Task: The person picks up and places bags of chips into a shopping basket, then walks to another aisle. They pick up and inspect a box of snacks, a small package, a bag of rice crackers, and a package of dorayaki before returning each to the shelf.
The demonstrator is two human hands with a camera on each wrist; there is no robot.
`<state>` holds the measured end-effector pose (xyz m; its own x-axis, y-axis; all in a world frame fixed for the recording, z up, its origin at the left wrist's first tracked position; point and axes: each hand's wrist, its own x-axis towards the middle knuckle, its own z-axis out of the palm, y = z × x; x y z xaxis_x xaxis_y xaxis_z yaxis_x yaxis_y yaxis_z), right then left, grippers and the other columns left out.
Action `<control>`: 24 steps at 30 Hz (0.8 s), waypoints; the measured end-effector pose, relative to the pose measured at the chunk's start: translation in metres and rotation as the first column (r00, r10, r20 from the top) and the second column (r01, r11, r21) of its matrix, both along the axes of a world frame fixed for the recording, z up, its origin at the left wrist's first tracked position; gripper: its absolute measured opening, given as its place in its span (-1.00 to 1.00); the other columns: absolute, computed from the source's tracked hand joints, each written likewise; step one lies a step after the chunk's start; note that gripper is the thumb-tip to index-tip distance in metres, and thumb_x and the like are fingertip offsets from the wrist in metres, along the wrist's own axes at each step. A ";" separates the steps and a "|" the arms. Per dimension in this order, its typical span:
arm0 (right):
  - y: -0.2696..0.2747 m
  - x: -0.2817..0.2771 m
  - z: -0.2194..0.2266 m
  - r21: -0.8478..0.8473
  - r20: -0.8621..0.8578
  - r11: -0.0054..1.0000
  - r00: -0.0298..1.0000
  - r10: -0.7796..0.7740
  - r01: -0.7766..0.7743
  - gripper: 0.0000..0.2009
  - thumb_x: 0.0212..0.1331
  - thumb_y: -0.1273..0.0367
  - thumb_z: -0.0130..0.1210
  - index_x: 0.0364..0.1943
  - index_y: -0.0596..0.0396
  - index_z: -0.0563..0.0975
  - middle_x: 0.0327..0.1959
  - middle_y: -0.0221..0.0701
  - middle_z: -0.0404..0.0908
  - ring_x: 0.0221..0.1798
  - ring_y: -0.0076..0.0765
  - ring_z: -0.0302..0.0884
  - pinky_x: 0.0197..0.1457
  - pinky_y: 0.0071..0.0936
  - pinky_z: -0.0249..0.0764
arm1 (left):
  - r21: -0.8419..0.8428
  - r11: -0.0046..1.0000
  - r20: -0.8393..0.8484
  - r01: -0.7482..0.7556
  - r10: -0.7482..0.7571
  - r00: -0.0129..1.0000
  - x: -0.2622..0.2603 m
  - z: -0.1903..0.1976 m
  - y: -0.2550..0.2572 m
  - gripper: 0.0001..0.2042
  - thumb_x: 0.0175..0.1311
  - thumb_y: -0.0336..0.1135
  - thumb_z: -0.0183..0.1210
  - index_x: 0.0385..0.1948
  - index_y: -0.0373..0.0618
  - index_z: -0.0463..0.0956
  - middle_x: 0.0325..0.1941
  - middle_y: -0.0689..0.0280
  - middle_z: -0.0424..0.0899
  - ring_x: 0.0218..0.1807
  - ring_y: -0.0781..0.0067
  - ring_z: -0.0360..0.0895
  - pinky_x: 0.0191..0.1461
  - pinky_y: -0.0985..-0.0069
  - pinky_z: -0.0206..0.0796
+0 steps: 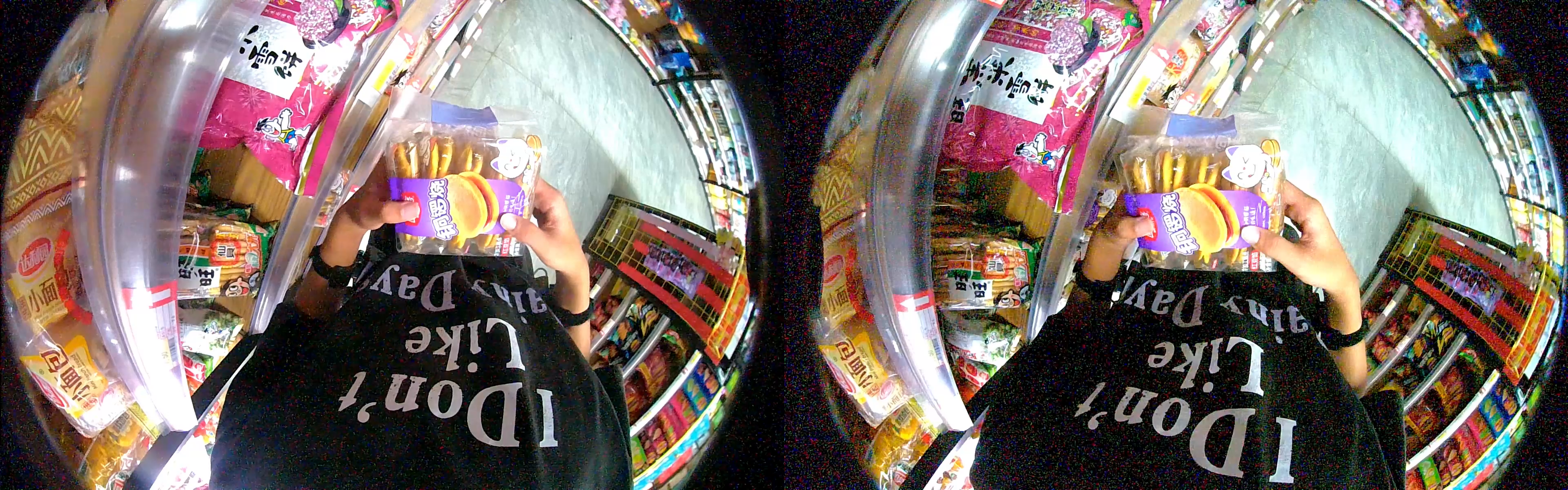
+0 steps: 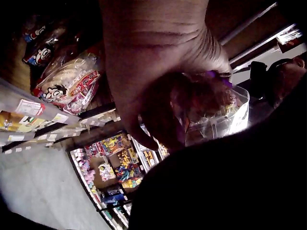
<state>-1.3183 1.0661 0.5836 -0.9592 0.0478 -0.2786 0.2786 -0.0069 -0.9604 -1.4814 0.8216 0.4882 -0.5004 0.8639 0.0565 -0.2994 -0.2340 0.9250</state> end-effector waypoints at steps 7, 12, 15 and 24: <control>-0.002 0.005 -0.002 0.023 -0.054 0.996 0.995 -0.084 0.086 -0.50 0.22 0.33 0.37 0.22 0.21 0.53 0.09 -0.37 0.70 0.17 -0.46 0.57 0.40 -0.34 0.39 | -0.182 0.978 0.128 0.104 -0.081 0.988 -0.004 0.028 -0.004 -0.18 0.12 -0.20 0.36 0.46 -0.23 0.21 0.35 0.21 0.48 0.38 0.35 0.41 0.46 0.29 0.24; 0.000 0.005 -0.005 0.093 -0.101 0.979 0.980 -0.172 0.181 -0.62 0.19 0.33 0.40 0.04 0.19 0.59 -0.04 -0.45 0.71 0.06 -0.51 0.58 0.26 -0.41 0.44 | -0.152 0.987 0.050 0.054 -0.047 0.998 -0.005 0.045 0.013 -0.32 0.34 -0.19 0.30 0.44 -0.22 0.23 0.31 0.23 0.50 0.35 0.40 0.42 0.45 0.33 0.26; 0.001 0.006 -0.008 0.109 -0.082 0.975 0.979 -0.186 0.194 -0.66 0.19 0.34 0.40 -0.02 0.18 0.59 -0.11 -0.47 0.71 0.00 -0.53 0.57 0.21 -0.43 0.44 | -0.200 0.979 0.048 0.051 -0.042 0.998 -0.006 0.044 0.013 -0.36 0.39 -0.18 0.27 0.43 -0.23 0.25 0.29 0.24 0.50 0.34 0.41 0.42 0.47 0.34 0.24; -0.012 -0.004 0.000 0.290 -0.087 0.877 0.923 -0.375 0.383 -0.59 0.15 0.38 0.43 0.04 0.23 0.57 -0.11 -0.36 0.74 -0.04 -0.47 0.63 0.17 -0.43 0.50 | -0.277 0.942 -0.307 -0.190 0.101 0.946 0.004 0.044 0.024 -0.35 0.40 -0.33 0.29 0.45 -0.23 0.17 0.21 0.12 0.56 0.19 0.38 0.55 0.33 0.32 0.35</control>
